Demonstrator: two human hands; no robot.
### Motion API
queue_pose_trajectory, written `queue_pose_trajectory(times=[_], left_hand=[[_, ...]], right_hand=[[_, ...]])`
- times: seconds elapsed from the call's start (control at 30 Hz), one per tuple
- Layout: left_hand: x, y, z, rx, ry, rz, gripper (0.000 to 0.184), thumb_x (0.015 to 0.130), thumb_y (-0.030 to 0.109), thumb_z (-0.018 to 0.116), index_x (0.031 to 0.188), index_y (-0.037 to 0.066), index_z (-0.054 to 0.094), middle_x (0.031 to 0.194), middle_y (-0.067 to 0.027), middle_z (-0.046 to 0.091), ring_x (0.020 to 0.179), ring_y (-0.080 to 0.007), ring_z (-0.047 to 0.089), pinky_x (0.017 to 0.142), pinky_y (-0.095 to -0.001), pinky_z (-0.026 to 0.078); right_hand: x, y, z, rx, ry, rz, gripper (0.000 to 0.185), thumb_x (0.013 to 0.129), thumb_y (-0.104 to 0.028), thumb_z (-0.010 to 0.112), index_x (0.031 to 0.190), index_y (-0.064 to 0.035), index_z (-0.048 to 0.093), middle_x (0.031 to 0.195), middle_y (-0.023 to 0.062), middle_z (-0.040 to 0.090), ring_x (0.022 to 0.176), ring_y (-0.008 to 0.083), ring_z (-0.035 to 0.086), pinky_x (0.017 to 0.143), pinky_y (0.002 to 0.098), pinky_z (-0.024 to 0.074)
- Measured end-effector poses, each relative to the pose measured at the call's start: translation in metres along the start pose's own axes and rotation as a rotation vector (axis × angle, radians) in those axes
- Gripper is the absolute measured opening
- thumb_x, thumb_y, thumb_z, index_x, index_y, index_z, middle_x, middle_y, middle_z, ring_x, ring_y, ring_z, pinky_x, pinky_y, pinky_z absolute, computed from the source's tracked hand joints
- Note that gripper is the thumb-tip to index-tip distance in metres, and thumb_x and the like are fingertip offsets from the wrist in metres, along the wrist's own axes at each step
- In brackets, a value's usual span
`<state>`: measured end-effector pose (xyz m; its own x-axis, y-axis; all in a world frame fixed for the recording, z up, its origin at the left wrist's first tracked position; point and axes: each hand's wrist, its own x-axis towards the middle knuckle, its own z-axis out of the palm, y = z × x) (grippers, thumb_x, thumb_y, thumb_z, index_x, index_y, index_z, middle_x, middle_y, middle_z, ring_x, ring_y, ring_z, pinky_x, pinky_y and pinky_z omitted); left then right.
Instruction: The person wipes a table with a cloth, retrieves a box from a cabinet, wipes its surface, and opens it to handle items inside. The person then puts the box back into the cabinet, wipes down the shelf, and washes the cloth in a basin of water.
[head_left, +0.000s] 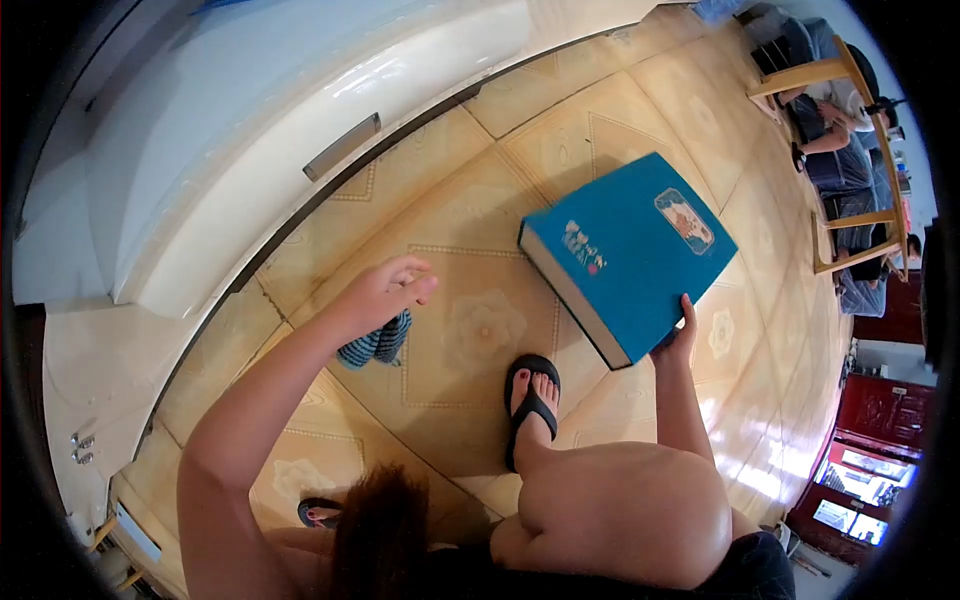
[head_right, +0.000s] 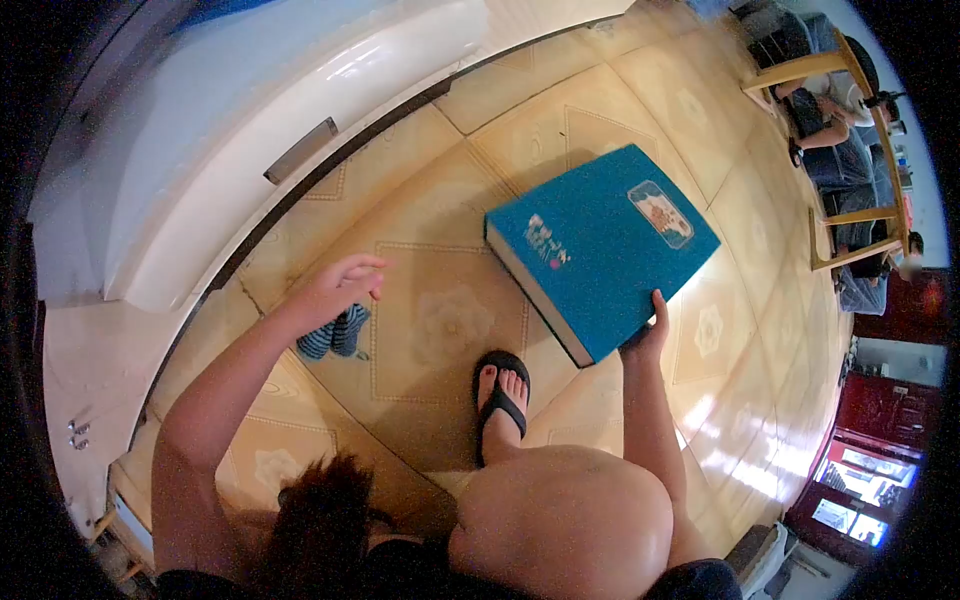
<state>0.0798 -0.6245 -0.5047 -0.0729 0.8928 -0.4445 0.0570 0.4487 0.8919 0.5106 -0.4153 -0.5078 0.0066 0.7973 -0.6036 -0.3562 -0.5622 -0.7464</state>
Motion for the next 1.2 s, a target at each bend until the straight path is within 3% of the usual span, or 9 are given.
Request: queue_pose_trajectory(times=[0.1,0.3,0.4,0.5,0.73,0.87,0.97,1.07,1.2], left_hand=[[0.002,0.002,-0.004,-0.054,-0.035,0.06,0.04,0.098,0.034,0.056,0.12,0.0,0.058,0.09,-0.0059,0.066,0.087,-0.0125,0.061,0.082,-0.027,0.047],[-0.005,0.04,-0.011,-0.049,-0.031,0.125,0.031,0.101,0.027,0.05,0.109,-0.001,0.061,0.081,-0.0028,0.062,0.08,-0.0117,0.059,0.079,-0.0259,0.046],[-0.013,0.06,-0.011,-0.031,-0.018,0.131,0.031,0.101,0.027,0.047,0.106,0.0,0.062,0.078,-0.0025,0.06,0.078,-0.0111,0.059,0.078,-0.0257,0.046],[-0.023,0.073,-0.011,-0.026,-0.001,0.151,0.031,0.101,0.026,0.046,0.105,0.0,0.062,0.077,-0.0026,0.06,0.077,-0.0106,0.058,0.078,-0.0252,0.045],[-0.034,0.084,-0.003,-0.064,0.036,0.194,0.03,0.1,0.025,0.046,0.105,0.0,0.063,0.078,-0.0032,0.059,0.079,-0.0103,0.057,0.079,-0.0241,0.044],[-0.024,0.092,0.027,-0.108,0.027,0.28,0.031,0.099,0.025,0.048,0.114,0.001,0.06,0.095,-0.0036,0.059,0.092,-0.0108,0.055,0.083,-0.0252,0.043],[-0.009,0.106,0.066,-0.283,0.018,0.388,0.03,0.099,0.02,0.052,0.125,0.004,0.052,0.108,-0.0045,0.054,0.092,-0.0072,0.053,0.081,-0.0229,0.044],[0.015,0.105,0.098,-0.06,-0.125,0.512,0.04,0.1,0.022,0.05,0.134,0.002,0.045,0.125,-0.0121,0.046,0.113,-0.0196,0.049,0.097,-0.0303,0.041],[0.03,0.108,0.127,0.058,-0.183,0.579,0.045,0.099,0.027,0.047,0.137,0.002,0.044,0.135,-0.0147,0.045,0.13,-0.0252,0.041,0.111,-0.0369,0.03]], right_hand=[[0.005,0.016,-0.006,0.251,-0.033,0.11,0.08,0.079,-0.041,0.076,0.139,-0.0035,0.04,0.142,0.0179,0.045,0.125,0.0387,0.047,0.106,0.0533,0.039],[-0.013,0.063,0.036,0.203,-0.108,0.289,0.069,0.077,-0.041,0.078,0.126,-0.0026,0.049,0.118,0.0164,0.056,0.108,0.0325,0.055,0.096,0.0456,0.0458],[-0.012,0.084,0.051,0.19,-0.142,0.468,0.081,0.079,-0.037,0.075,0.135,0.0065,0.036,0.131,0.0252,0.047,0.123,0.0375,0.047,0.107,0.0505,0.0375],[-0.017,0.094,0.079,0.179,-0.142,0.545,0.071,0.08,-0.041,0.074,0.127,0.0032,0.044,0.119,0.0228,0.053,0.105,0.0353,0.055,0.095,0.046,0.0459],[-0.005,0.117,0.089,-0.079,-0.356,0.556,0.048,0.095,-0.034,0.057,0.127,-0.0009,0.046,0.127,0.0229,0.052,0.123,0.0379,0.051,0.102,0.0453,0.0449],[-0.054,0.103,0.122,-0.537,-0.698,0.315,0.046,0.1,-0.032,0.047,0.143,-0.0169,0.04,0.135,0.0129,0.052,0.128,0.0285,0.05,0.105,0.0387,0.0398],[-0.091,0.084,0.142,-0.584,-0.958,0.117,0.068,0.096,-0.036,0.053,0.153,-0.0102,0.025,0.146,0.0128,0.041,0.134,0.0236,0.041,0.108,0.0389,0.0339],[-0.101,0.076,0.128,-0.476,-0.894,0.098,0.076,0.094,-0.029,0.056,0.156,-0.0123,0.015,0.149,0.0107,0.037,0.136,0.0199,0.035,0.109,0.035,0.032],[-0.093,0.049,0.097,-0.486,-0.52,0.064,0.052,0.091,-0.021,0.059,0.139,-0.0053,0.046,0.122,0.0051,0.056,0.113,0.0165,0.052,0.098,0.033,0.0417]])
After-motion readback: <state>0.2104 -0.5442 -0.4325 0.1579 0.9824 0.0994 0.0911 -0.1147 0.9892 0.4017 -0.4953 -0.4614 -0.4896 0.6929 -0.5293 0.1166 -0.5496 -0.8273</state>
